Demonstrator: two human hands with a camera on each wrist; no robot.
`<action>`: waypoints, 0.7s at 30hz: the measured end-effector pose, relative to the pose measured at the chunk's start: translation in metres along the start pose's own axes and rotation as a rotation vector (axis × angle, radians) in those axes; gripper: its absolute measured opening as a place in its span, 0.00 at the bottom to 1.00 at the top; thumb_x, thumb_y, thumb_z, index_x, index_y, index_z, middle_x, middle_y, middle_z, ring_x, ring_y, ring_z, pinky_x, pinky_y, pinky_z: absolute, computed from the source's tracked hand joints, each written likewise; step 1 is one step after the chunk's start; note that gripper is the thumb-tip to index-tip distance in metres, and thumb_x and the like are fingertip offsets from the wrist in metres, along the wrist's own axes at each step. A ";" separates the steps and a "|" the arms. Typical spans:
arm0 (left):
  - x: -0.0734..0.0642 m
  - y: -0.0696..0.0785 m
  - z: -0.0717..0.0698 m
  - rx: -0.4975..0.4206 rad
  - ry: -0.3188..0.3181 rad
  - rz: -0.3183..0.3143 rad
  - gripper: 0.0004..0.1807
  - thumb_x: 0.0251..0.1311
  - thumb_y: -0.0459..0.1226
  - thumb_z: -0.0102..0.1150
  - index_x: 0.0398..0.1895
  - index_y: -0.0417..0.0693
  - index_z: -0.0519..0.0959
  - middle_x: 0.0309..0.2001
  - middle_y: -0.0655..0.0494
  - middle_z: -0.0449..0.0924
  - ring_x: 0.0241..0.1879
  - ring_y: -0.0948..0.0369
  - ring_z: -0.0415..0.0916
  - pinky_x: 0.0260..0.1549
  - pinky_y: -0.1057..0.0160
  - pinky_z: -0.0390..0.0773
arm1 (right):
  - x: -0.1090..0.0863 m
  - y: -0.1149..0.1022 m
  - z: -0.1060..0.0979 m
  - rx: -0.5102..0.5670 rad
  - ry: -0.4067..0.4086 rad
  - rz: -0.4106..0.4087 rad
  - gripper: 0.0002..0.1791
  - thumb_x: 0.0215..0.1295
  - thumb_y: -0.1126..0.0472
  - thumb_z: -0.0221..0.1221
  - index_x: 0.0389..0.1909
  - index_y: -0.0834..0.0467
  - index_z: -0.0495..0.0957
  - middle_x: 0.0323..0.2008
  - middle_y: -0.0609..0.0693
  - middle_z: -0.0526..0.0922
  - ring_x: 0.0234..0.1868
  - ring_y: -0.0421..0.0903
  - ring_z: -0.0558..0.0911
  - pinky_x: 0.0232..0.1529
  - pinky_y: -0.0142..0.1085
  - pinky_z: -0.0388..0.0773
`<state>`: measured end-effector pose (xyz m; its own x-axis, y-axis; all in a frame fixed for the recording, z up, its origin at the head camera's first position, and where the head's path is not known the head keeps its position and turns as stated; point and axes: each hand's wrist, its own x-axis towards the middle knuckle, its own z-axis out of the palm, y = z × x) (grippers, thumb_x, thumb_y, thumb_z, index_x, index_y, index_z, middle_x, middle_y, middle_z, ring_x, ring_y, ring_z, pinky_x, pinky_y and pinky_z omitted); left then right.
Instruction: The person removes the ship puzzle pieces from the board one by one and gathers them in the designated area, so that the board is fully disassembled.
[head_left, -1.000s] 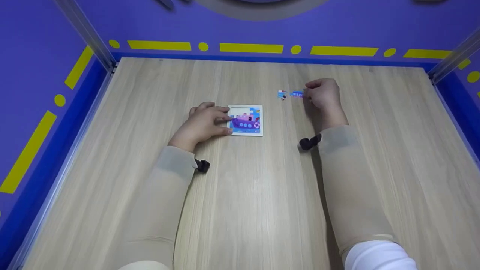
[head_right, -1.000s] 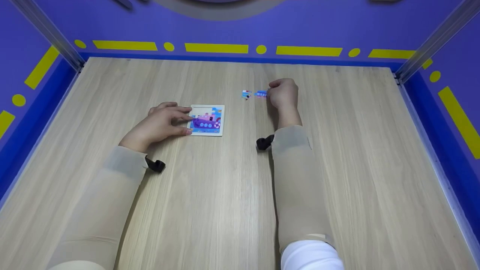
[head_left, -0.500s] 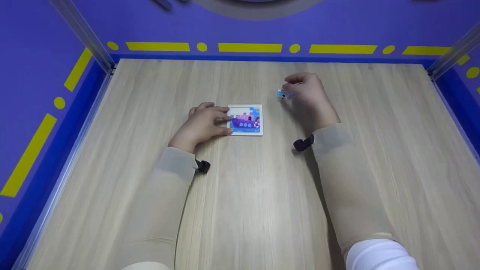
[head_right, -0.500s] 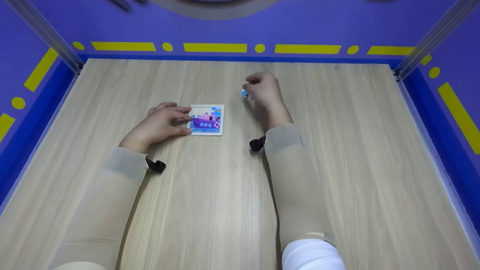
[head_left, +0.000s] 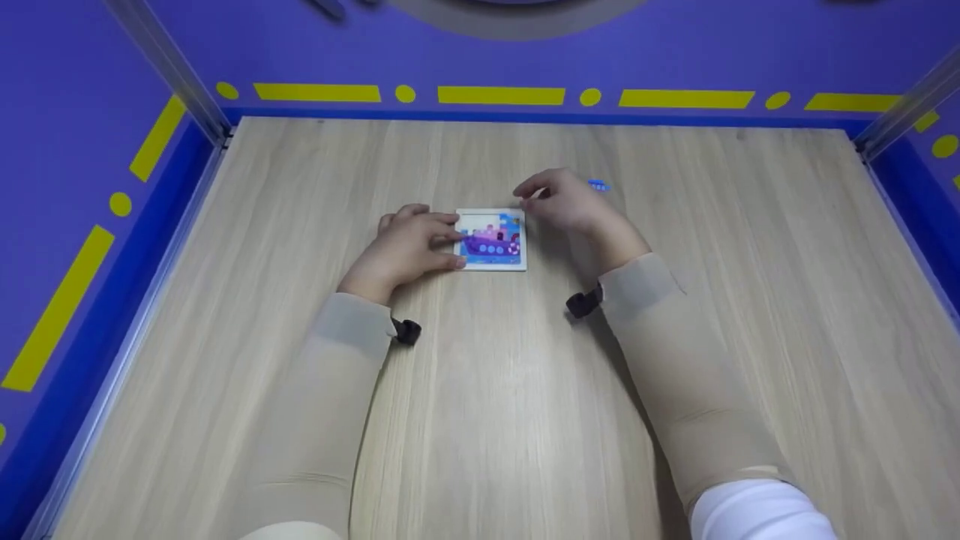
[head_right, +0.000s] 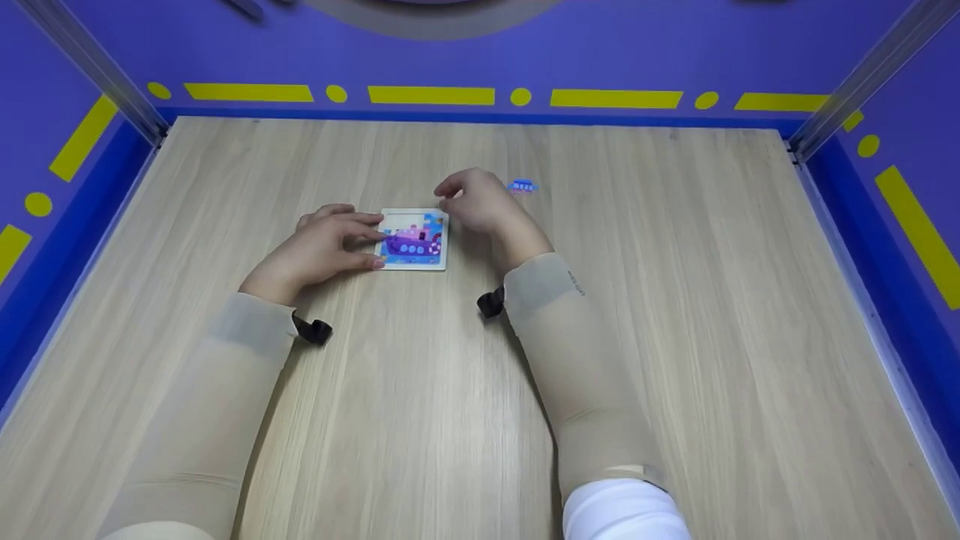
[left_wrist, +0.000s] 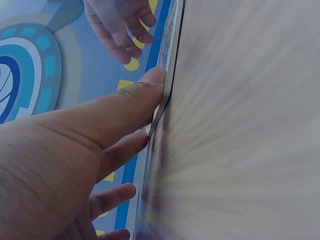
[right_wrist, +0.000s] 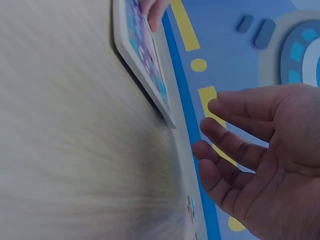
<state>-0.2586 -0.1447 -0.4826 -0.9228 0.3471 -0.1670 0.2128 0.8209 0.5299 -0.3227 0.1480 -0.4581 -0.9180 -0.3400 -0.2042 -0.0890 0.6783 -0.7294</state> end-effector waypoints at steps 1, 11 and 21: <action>0.000 0.000 0.000 0.000 0.000 0.001 0.29 0.72 0.54 0.77 0.73 0.59 0.87 0.86 0.61 0.71 0.92 0.45 0.51 0.88 0.38 0.45 | 0.000 -0.001 0.002 -0.011 -0.011 -0.006 0.19 0.84 0.60 0.62 0.70 0.55 0.87 0.67 0.56 0.85 0.60 0.54 0.78 0.65 0.48 0.79; -0.001 0.000 0.000 0.003 0.003 -0.007 0.30 0.71 0.56 0.77 0.74 0.61 0.87 0.87 0.63 0.71 0.92 0.45 0.51 0.88 0.38 0.46 | 0.002 -0.007 0.021 -0.085 -0.078 -0.013 0.25 0.74 0.66 0.72 0.70 0.55 0.87 0.68 0.57 0.83 0.62 0.56 0.79 0.69 0.52 0.80; 0.000 0.000 0.001 0.007 0.008 0.000 0.30 0.71 0.56 0.77 0.73 0.60 0.87 0.86 0.62 0.71 0.91 0.45 0.52 0.88 0.38 0.45 | 0.003 -0.007 0.030 -0.136 -0.069 -0.049 0.20 0.73 0.73 0.70 0.62 0.57 0.91 0.68 0.56 0.83 0.67 0.57 0.80 0.78 0.55 0.76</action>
<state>-0.2587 -0.1445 -0.4832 -0.9254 0.3434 -0.1604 0.2151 0.8243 0.5237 -0.3133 0.1228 -0.4729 -0.8829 -0.4158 -0.2181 -0.1890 0.7399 -0.6456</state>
